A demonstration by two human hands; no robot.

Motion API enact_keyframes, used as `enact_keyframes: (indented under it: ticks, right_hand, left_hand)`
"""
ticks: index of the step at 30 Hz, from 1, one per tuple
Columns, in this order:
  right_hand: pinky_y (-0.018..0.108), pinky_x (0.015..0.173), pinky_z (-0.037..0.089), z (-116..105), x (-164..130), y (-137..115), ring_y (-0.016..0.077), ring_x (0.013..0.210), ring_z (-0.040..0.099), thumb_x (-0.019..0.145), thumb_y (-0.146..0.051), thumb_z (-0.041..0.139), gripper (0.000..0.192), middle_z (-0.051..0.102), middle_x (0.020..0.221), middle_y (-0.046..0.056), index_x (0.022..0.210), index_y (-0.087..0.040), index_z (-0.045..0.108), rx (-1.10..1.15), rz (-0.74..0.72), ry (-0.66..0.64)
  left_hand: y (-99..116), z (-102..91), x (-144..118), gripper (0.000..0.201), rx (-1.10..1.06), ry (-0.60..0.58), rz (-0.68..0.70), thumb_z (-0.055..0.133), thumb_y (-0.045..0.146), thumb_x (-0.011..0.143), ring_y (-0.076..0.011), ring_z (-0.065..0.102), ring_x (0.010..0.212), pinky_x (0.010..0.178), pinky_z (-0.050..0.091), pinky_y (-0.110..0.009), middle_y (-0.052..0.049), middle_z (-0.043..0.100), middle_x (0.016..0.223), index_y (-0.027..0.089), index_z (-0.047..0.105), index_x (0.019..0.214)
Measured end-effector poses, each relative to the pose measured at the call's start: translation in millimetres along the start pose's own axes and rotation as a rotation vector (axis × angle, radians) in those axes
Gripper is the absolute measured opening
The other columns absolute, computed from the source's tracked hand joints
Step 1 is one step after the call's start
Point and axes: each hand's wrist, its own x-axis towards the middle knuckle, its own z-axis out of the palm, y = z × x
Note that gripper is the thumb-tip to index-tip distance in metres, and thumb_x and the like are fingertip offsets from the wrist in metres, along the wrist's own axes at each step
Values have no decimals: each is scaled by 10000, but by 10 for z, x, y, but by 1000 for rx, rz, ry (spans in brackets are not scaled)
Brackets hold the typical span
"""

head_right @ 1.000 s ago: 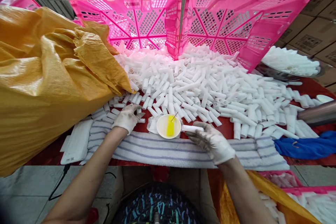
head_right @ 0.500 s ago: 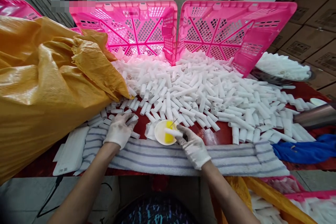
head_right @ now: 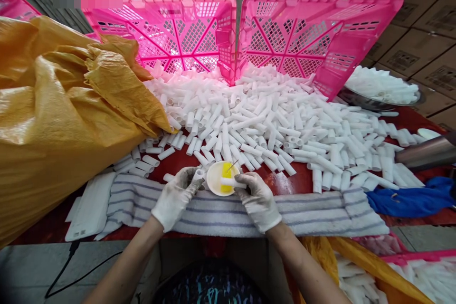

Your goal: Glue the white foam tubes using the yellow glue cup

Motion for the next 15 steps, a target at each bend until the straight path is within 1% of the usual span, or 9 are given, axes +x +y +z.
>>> enact_keyframes:
  ticks: [3, 4, 5, 7, 9, 10, 12, 14, 15]
  right_hand:
    - [378, 895, 532, -6, 1, 9, 205, 970, 627, 768, -410, 660, 402, 639, 1086, 76, 1107, -205, 591, -22, 166, -65]
    - [379, 894, 532, -5, 2, 6, 203, 965, 630, 789, -418, 633, 388, 643, 1082, 78, 1110, -203, 590, -20, 184, -79]
    - [377, 890, 532, -4, 6, -2, 198, 949, 632, 803, -414, 614, 352, 646, 1059, 78, 1084, -202, 601, -19, 158, -80]
    - [358, 859, 535, -9, 25, -25, 186, 899, 630, 786, -388, 629, 270, 640, 986, 68, 982, -203, 625, -42, 28, -34]
    - [322, 783, 540, -40, 55, -56, 173, 836, 620, 755, -373, 652, 204, 623, 901, 49, 873, -207, 636, -93, -54, 6]
    - [300, 727, 538, -69, 67, -72, 166, 791, 614, 746, -378, 656, 185, 614, 842, 39, 808, -205, 636, -120, -55, 14]
    - [262, 622, 517, -149, 75, -111, 153, 704, 596, 734, -398, 664, 212, 584, 716, 22, 699, -194, 618, -151, -14, 10]
    - [249, 560, 495, -234, 49, -165, 150, 660, 580, 702, -418, 696, 250, 558, 656, 15, 662, -192, 596, -142, 31, 42]
    - [252, 561, 496, -269, 25, -201, 155, 676, 582, 688, -428, 707, 257, 569, 682, 18, 689, -197, 595, -136, 40, 78]
  left_hand:
    - [-54, 30, 4, 434, -3, -19, 14, 565, 491, 823, -173, 621, 952, 864, 504, -313, -71, 646, 1105, 185, 564, 1130]
    - [-67, 33, 5, 432, 2, -26, 13, 571, 488, 819, -172, 624, 938, 856, 505, -311, -73, 647, 1103, 181, 567, 1122]
    - [-75, 33, 6, 426, 9, -34, 9, 576, 485, 815, -171, 626, 921, 844, 508, -309, -73, 651, 1091, 177, 571, 1110]
    - [-71, 29, 0, 411, 33, -44, -2, 591, 476, 803, -171, 627, 893, 819, 510, -305, -68, 659, 1053, 173, 577, 1079]
    - [-47, 21, -12, 389, 75, -46, -12, 611, 466, 785, -171, 624, 880, 808, 506, -300, -54, 664, 1006, 174, 580, 1040]
    - [-32, 16, -18, 373, 98, -41, -18, 624, 459, 774, -171, 623, 872, 802, 504, -296, -46, 665, 980, 175, 582, 1013]
    - [-3, 11, -32, 339, 127, -31, -38, 649, 439, 749, -167, 622, 840, 776, 505, -285, -33, 664, 924, 176, 584, 952]
    - [10, 20, -45, 309, 124, -29, -55, 666, 416, 733, -161, 620, 808, 746, 509, -274, -24, 658, 885, 174, 585, 909]
    - [9, 33, -50, 298, 112, -32, -47, 671, 404, 731, -159, 619, 805, 744, 511, -271, -22, 655, 878, 173, 587, 899]
